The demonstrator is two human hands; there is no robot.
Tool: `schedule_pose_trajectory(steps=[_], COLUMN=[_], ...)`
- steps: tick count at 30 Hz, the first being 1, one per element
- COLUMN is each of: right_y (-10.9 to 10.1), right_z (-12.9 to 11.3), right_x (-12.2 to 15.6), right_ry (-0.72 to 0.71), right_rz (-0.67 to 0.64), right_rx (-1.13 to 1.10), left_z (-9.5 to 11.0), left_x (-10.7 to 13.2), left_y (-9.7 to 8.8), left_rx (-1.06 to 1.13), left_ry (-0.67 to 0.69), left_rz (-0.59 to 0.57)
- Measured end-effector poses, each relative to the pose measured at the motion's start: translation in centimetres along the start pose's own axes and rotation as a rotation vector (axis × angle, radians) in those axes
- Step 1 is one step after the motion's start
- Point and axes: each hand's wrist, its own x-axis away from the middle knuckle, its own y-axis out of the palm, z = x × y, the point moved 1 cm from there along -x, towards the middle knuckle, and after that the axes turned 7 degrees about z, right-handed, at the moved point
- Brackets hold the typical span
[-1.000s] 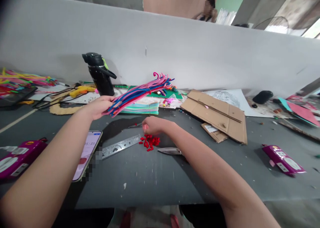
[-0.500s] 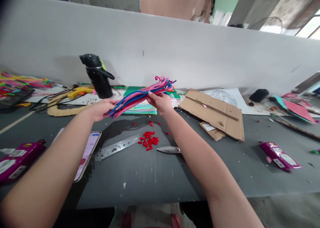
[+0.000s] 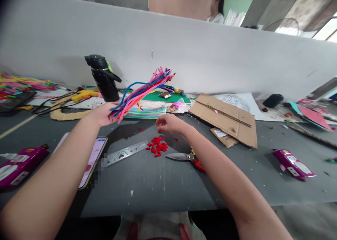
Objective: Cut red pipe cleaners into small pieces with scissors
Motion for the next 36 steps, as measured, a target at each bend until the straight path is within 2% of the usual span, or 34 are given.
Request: schedule_pose_trajectory(steps=[6,9,12,17,22,25,28,31,34,36], right_y=[1.3,2.5,3.5,5.3,7.0,7.0,6.2,5.0,3.7,3.0], right_z=[-2.4,-4.1,-5.2,-6.7,-7.1,-6.8,-6.3,-5.3,-3.7,-2.5], right_x=[-0.4,-1.1,-1.7,-3.0,-5.3,-5.8,-5.1,-3.4,-1.4,-0.2], right_ry=[-0.094,-0.169,-0.173,-0.212,-0.226,-0.236,-0.229,-0.159,-0.093,-0.04], right_rz=[0.178,0.176,0.172,0.386,0.467,0.443,0.411,0.269,0.104,0.082], right_rx=[-0.11,-0.154,-0.199,-0.198,-0.153,-0.142,-0.097,0.038,0.106,0.149], left_z=[0.0,0.1,0.1,-0.3,-0.4,-0.4,-0.5,-0.9,-1.3,-1.3], left_x=[0.0,0.2,0.3,0.0,-0.1,-0.1,0.0,-0.3,-0.9,-1.3], left_y=[0.3,0.7,0.9,1.0,1.4,1.5,1.6,1.6,1.5,1.1], left_rx=[0.011,0.014,0.016,-0.003,-0.024,-0.039,-0.045,-0.104,-0.223,-0.374], left_ry=[0.003,0.003,0.015,0.021,0.037,0.055,0.084,0.148,0.285,0.446], left_rz=[-0.07,-0.067,-0.075,-0.117,-0.117,-0.107,-0.081,-0.064,-0.027,0.065])
